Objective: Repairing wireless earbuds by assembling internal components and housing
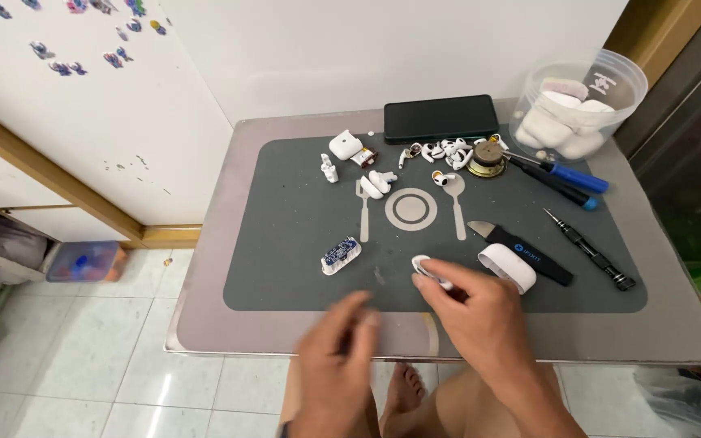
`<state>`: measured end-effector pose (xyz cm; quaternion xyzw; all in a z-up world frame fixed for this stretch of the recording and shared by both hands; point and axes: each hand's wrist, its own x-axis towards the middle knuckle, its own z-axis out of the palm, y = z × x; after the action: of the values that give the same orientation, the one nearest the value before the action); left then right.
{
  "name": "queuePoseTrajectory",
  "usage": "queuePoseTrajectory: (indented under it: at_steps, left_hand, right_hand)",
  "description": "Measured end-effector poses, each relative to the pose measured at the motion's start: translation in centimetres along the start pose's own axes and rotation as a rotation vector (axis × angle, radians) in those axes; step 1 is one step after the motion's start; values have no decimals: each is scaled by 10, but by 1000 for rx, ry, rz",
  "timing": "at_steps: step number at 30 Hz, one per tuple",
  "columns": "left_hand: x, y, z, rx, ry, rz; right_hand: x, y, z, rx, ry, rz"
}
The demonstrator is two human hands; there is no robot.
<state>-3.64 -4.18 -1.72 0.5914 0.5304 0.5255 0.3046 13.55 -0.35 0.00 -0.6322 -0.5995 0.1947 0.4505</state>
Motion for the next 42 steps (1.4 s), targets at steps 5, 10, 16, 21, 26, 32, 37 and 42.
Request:
queuePoseTrajectory:
  at_steps: [5, 10, 16, 21, 26, 32, 37, 42]
  left_hand:
    - [48, -12, -47, 554, -5, 56]
    - [86, -27, -49, 660, -250, -2]
    - [75, -1, -31, 393, -249, -100]
    - [62, 9, -1, -341, -95, -456]
    - [64, 27, 20, -867, -36, -682]
    - [67, 30, 25, -851, 34, -643]
    - [65, 23, 26, -809, 19, -614]
    - [67, 23, 26, -820, 40, -690]
  right_hand:
    - [3, 9, 3, 40, -75, 33]
    - [3, -8, -9, 189, -100, 396]
    - [-1, 11, -13, 501, -79, 308]
    - [4, 4, -9, 598, -104, 422]
    - [13, -5, -7, 498, -136, 344]
    - [13, 30, 10, 657, -69, 364]
    - [8, 27, 11, 668, -55, 347]
    - [7, 28, 14, 679, -35, 409]
